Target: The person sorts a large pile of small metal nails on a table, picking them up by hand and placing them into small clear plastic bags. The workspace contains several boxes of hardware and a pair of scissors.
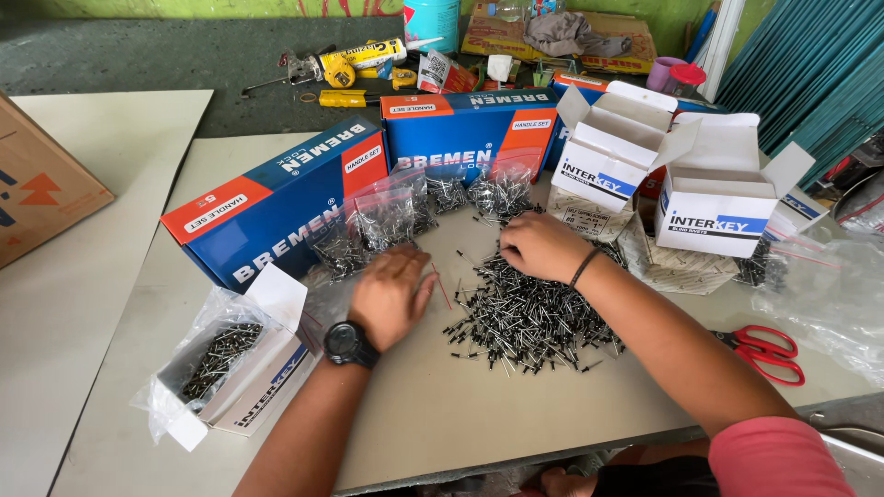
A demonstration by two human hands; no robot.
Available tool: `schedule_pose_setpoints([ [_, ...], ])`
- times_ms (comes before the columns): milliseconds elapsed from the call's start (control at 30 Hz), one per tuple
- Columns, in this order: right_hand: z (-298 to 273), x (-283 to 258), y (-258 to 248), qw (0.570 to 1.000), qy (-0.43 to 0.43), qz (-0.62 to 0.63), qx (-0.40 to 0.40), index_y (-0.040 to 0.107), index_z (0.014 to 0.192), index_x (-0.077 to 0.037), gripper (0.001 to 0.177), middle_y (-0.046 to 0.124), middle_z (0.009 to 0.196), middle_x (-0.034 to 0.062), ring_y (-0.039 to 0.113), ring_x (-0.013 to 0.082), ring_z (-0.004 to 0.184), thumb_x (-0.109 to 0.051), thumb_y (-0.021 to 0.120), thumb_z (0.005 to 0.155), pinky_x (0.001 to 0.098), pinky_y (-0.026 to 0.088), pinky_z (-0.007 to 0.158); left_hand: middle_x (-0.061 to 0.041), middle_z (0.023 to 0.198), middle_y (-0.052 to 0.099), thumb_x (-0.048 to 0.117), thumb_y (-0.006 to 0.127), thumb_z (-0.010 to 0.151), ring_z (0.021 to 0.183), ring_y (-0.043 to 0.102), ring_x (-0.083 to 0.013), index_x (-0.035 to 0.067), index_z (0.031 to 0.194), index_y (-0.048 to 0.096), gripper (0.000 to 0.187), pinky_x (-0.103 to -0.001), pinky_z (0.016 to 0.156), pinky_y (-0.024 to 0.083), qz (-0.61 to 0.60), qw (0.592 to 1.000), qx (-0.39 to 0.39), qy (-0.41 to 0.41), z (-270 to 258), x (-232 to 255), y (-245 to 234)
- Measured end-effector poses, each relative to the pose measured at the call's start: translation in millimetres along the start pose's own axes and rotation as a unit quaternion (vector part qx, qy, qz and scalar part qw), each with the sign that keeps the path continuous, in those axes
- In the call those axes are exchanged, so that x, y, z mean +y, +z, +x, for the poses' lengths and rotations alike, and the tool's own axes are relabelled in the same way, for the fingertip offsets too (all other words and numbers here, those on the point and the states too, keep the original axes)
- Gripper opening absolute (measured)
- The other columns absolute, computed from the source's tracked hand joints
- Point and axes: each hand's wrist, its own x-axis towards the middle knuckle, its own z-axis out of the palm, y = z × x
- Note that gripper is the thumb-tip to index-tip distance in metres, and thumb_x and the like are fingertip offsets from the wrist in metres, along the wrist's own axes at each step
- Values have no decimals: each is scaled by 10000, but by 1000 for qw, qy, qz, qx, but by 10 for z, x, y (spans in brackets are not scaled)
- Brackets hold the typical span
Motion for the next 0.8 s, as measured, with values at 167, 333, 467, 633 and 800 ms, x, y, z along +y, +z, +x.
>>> schedule_pose_setpoints([
  [167,446,139,263,998,3,45,43,700,1188,-64,315,710,1143,141,654,310,1133,-229,480,1033,428,545,979,-158,1211,701,369,684,894,1195,654,-345,70,1233,690,452,-437,1014,513,-33,993,-111,14,-165,86,121],
  [333,1163,479,1098,984,-57,-19,169,668,1205,-22,355,697,1129,191,687,391,1028,-225,495,970,467,603,823,-203,1215,691,360,703,870,1213,641,-381,24,1224,687,489,-452,1051,493,-57,989,-132,22,-174,-31,168],
  [467,1390,607,1393,978,0,-66,199,631,1177,-90,331,642,1077,149,687,365,921,-235,522,901,462,592,757,-169,1252,676,406,690,880,1242,621,-361,53,1236,683,502,-444,1071,474,-56,988,-146,10,-198,-69,226],
  [633,1295,456,1147,995,61,11,84,548,1382,-38,476,560,1277,223,670,419,982,-185,493,933,523,579,811,-162,1276,662,423,661,907,1262,605,-356,56,1250,673,503,-445,1083,462,-47,985,-166,11,-192,-71,229],
  [800,1261,442,994,990,66,66,110,608,1337,-40,426,634,1198,216,696,402,1040,-224,425,1000,483,575,862,-172,1297,655,409,654,921,1283,591,-364,50,1264,671,498,-457,1096,447,-53,983,-177,5,-202,-69,215],
])
